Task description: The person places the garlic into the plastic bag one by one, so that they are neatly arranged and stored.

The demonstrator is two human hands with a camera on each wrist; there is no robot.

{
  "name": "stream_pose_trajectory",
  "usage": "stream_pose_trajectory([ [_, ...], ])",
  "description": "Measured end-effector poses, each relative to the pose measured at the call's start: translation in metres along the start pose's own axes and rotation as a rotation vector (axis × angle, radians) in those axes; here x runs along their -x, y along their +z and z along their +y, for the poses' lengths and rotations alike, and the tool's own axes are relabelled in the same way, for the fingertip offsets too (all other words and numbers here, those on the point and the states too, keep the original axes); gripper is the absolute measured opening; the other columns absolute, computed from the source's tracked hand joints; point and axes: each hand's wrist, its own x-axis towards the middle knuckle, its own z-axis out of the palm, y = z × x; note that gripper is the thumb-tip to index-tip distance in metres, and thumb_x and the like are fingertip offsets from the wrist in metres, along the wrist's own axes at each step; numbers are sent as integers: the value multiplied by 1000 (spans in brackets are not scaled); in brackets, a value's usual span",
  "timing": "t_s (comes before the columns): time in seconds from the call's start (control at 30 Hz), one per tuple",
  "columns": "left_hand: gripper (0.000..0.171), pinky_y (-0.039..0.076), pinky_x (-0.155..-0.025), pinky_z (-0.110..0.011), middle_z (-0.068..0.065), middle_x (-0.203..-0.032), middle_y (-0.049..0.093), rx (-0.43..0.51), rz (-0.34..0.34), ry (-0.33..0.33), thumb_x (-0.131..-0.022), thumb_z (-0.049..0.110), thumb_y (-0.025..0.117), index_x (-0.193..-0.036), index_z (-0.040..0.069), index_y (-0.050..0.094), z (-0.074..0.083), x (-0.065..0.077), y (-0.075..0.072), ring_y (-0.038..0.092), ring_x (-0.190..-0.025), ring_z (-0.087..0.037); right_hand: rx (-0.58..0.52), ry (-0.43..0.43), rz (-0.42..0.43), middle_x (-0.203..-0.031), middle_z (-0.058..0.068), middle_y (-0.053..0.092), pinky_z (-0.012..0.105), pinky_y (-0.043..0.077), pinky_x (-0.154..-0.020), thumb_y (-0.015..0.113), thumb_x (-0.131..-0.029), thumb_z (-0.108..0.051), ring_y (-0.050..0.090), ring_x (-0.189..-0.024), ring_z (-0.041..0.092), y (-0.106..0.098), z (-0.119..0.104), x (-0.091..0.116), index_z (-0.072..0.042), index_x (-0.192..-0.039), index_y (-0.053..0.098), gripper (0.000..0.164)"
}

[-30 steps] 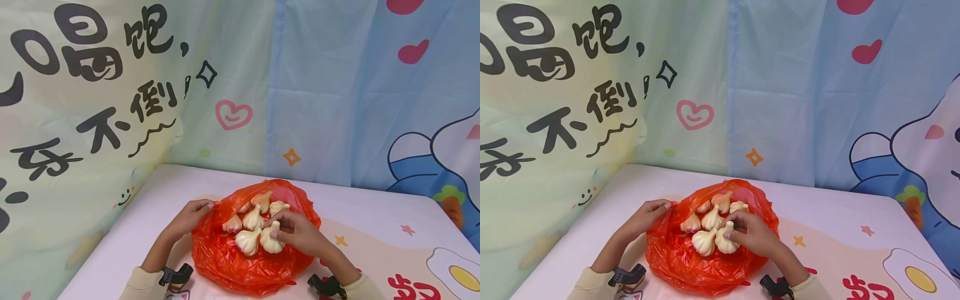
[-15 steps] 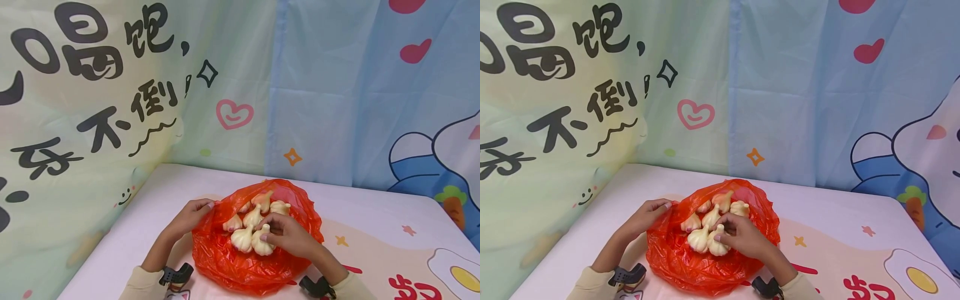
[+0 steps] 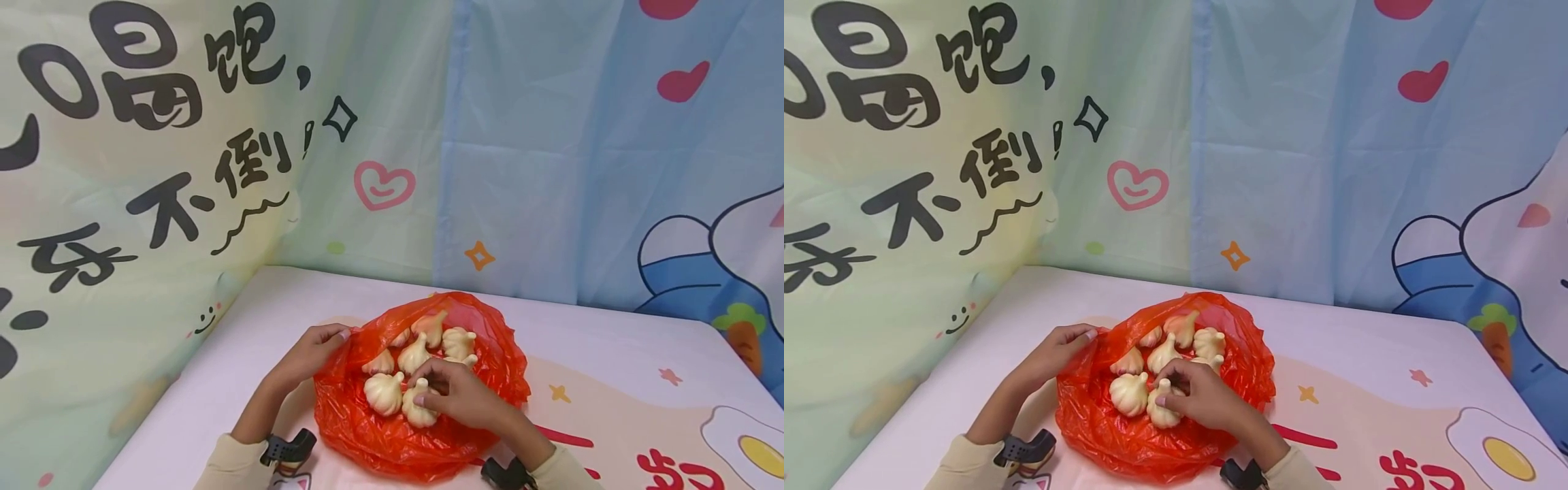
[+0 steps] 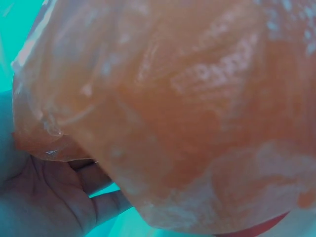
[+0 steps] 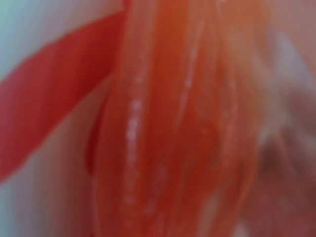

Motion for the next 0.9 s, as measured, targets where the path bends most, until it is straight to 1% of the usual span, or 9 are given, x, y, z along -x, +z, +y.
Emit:
stream_pose_trajectory([
  [0.13,31,58,-75,-36,-8,-111,67,-6,-4,10,-103,28,48,-121,11,68,0,0,0,65,-89,-26,-19,2,16,-114,12,61,30,53,-88,71,-90,-16,60,-106,25,1,1,0,-4,-111,63,25],
  [0.23,31,58,-75,-36,-7,-110,67,-10,1,8,-103,29,49,-121,11,68,0,0,1,65,-89,-25,-19,5,18,-114,10,62,30,52,-90,71,-90,-17,59,-106,24,1,2,2,-5,-111,63,26],
  [0.4,32,57,-76,-36,-8,-111,67,-9,8,-10,-103,29,49,-121,10,68,1,0,2,64,-90,-26,15,-18,19,-113,4,64,37,46,-99,72,-89,-19,58,-113,21,1,3,4,-11,-117,62,31],
  [0.5,32,57,-76,-36,-9,-112,67,-12,11,-18,-102,29,50,-121,9,67,2,1,3,63,-90,-26,33,-27,17,-114,2,65,39,44,-101,72,-90,-21,57,-115,20,1,4,5,-13,-121,61,34],
  [0.67,33,57,-76,-36,-10,-111,67,-10,7,-11,-102,29,51,-121,8,67,2,2,2,63,-89,-26,7,-17,7,-116,6,65,37,45,-100,72,-90,-21,57,-117,22,0,5,6,-12,-122,61,36],
  [0.9,31,58,-75,-36,-10,-109,67,-16,10,-14,-102,28,51,-120,8,67,1,2,2,63,-87,-25,-18,-15,-12,-119,9,64,42,45,-99,73,-89,-22,53,-123,26,-3,1,10,-12,-121,63,35],
])
